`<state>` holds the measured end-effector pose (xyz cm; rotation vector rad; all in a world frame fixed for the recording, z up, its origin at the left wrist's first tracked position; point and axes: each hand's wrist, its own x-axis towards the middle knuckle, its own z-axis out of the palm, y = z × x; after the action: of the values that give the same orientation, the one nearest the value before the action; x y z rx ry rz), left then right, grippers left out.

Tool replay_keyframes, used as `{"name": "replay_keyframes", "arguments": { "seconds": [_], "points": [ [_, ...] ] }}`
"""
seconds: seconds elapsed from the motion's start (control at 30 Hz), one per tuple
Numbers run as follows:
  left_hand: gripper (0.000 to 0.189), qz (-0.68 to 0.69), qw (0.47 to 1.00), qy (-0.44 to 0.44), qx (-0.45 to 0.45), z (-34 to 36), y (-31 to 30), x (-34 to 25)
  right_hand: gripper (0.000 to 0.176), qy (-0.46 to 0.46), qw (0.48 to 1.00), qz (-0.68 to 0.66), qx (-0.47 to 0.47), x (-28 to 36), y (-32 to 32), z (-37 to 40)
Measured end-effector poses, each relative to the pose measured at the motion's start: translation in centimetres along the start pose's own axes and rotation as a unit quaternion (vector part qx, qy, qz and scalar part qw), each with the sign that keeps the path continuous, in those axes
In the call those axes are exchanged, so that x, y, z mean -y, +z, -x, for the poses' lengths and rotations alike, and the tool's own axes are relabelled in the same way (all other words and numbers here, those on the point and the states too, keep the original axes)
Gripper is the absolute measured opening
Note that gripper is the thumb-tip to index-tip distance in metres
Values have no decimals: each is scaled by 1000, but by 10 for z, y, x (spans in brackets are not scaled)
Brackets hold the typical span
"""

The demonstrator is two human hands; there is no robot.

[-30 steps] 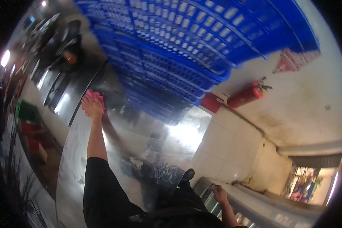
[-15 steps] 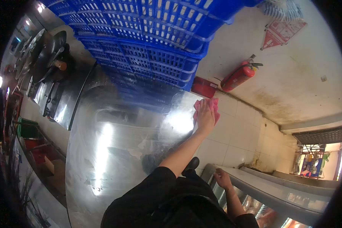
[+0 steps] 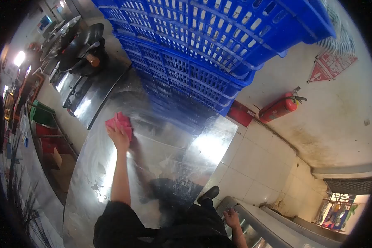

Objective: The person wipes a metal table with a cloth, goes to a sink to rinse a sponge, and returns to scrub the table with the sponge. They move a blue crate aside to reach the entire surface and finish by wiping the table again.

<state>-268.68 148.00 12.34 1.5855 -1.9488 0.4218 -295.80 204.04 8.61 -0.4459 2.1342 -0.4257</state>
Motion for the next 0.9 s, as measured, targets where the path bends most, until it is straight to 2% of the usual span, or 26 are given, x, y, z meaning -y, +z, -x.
{"name": "replay_keyframes", "arguments": {
  "seconds": [0.03,0.1,0.13,0.2,0.23,0.27,0.33,0.4,0.47,0.53,0.6,0.63,0.67,0.73,0.77,0.8,0.83,0.87,0.9],
  "points": [
    [36,-10,999,-41,31,-6,30,12,42,-17,1000,-19,4,10,-3,3],
    [39,-63,994,13,-85,-40,71,12,42,-34,999,2,-14,-3,-7,-5],
    [42,-80,994,-12,-76,-53,113,24,43,-54,998,24,-24,-12,-10,-3],
    [47,-142,988,-38,-41,-82,177,40,44,-11,998,32,-50,-18,-18,11],
    [49,-184,982,-45,-22,-103,195,29,44,13,996,42,-73,-17,-24,6],
    [49,-168,985,-42,-26,-119,208,3,44,17,995,37,-89,-20,-26,5],
    [49,-67,995,76,-18,-129,225,-48,45,36,995,11,-90,-39,-28,17],
    [49,12,982,186,1,-114,212,-73,46,67,994,26,-82,-66,-19,18],
    [52,47,979,160,114,-93,152,-142,49,55,998,19,-35,-60,-8,25],
    [58,66,991,76,94,-50,125,-196,49,57,998,42,-6,-40,-8,25],
    [65,54,966,167,190,-14,94,-240,48,20,1000,14,-9,-31,-2,18],
    [68,103,971,127,177,8,68,-274,45,27,999,20,-21,-20,-2,18],
    [68,26,976,155,149,49,83,-305,45,23,999,25,-20,-23,-5,17],
    [68,112,939,198,259,78,5,-356,45,-52,998,21,11,-32,-11,6],
    [67,183,950,195,164,105,2,-385,45,-61,998,29,10,-29,-19,0],
    [63,244,910,241,231,130,-19,-399,43,-79,996,25,-23,-25,-26,-1],
    [55,280,915,196,213,195,14,-445,42,-94,994,23,-49,-22,-32,4],
    [52,386,781,251,421,178,-28,-433,42,-96,994,36,-38,-17,-38,10],
    [49,472,590,284,591,155,-72,-422,41,-88,995,5,-47,-10,-46,13]
  ]
}}
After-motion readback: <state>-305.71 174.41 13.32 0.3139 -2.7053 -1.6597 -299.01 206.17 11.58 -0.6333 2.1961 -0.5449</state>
